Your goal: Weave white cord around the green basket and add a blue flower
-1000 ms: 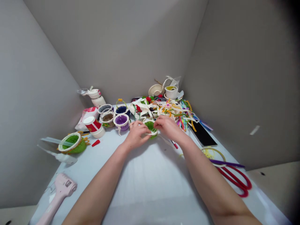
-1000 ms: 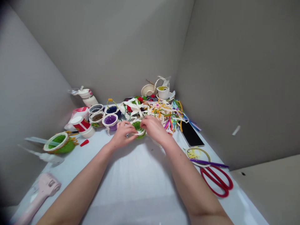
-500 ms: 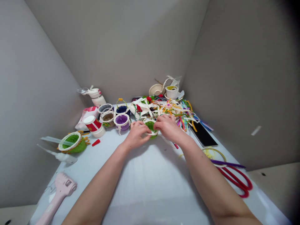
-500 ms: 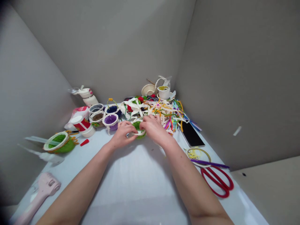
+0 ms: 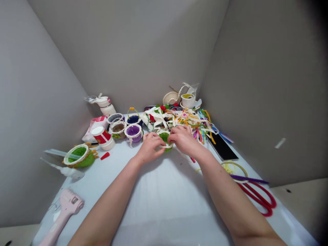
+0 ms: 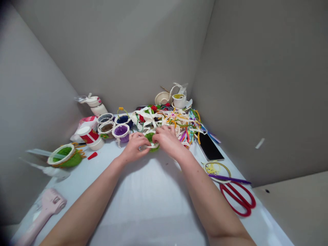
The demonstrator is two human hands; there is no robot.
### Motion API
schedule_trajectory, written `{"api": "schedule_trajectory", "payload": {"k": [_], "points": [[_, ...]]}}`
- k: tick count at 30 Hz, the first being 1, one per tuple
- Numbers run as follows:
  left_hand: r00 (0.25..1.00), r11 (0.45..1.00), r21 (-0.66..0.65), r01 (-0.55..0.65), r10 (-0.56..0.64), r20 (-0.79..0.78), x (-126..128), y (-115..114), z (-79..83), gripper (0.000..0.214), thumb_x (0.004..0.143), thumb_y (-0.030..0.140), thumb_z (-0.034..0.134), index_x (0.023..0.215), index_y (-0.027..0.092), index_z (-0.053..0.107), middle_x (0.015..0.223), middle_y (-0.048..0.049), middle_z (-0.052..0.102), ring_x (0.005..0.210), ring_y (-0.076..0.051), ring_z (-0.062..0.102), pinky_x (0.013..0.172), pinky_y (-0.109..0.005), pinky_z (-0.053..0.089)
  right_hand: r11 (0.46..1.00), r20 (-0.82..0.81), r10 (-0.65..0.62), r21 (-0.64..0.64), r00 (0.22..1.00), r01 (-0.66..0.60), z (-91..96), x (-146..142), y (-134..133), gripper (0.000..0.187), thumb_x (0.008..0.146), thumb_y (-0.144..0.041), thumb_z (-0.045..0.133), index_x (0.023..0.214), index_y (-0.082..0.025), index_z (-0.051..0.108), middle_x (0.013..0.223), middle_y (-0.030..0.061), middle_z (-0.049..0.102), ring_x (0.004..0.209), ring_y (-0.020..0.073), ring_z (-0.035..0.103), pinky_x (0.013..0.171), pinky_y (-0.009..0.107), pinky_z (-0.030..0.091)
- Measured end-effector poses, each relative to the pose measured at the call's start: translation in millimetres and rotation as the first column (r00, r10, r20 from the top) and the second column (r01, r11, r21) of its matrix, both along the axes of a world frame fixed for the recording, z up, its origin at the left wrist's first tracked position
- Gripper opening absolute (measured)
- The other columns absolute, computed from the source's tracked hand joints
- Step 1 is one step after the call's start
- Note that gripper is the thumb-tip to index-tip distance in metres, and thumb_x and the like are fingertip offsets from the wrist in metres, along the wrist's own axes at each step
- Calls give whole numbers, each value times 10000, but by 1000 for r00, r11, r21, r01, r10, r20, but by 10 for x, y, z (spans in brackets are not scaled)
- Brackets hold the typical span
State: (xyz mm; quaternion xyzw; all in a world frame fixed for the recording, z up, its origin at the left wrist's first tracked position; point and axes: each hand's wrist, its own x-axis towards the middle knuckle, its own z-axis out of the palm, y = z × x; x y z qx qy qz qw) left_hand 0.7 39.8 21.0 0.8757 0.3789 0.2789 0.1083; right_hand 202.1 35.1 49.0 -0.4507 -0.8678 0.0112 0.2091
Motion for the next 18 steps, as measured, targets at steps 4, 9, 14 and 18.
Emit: {"api": "schedule_trajectory", "payload": {"k": [4,9,14,18], "points": [[1000,1000,1,-5,5,12,5,-3,-2,78,811,250,636,855,261,699,898,-27,707,1013,-234,524,954,-433,308,1000,1,5,-4,1000,-5,-14,-1,18,214,861,-137,583,748,-255,721,829,18,597,909,195,444,883,388,190],[1000,1000,4,-9,9,23,5,1,-18,78,808,232,638,844,260,701,904,-27,708,1008,-233,526,947,-433,307,1000,-19,15,-4,1000,-16,-27,8,31,225,870,-128,576,742,-251,715,824,17,600,896,193,449,895,400,184],[1000,1000,6,-5,5,22,11,0,-22,77,810,234,644,853,258,703,907,-30,704,1016,-236,525,942,-436,309,1000,-16,19,-13,1000,-19,-41,6,41,226,874,-137,571,756,-257,721,831,19,605,911,197,452,898,405,184],[1000,1000,0,-4,4,18,16,-3,-22,82,817,232,639,857,261,705,906,-31,705,1018,-236,522,948,-438,313,999,-13,28,-23,1000,-29,-41,13,50,239,872,-128,558,752,-256,719,829,18,604,910,196,456,896,402,191]]}}
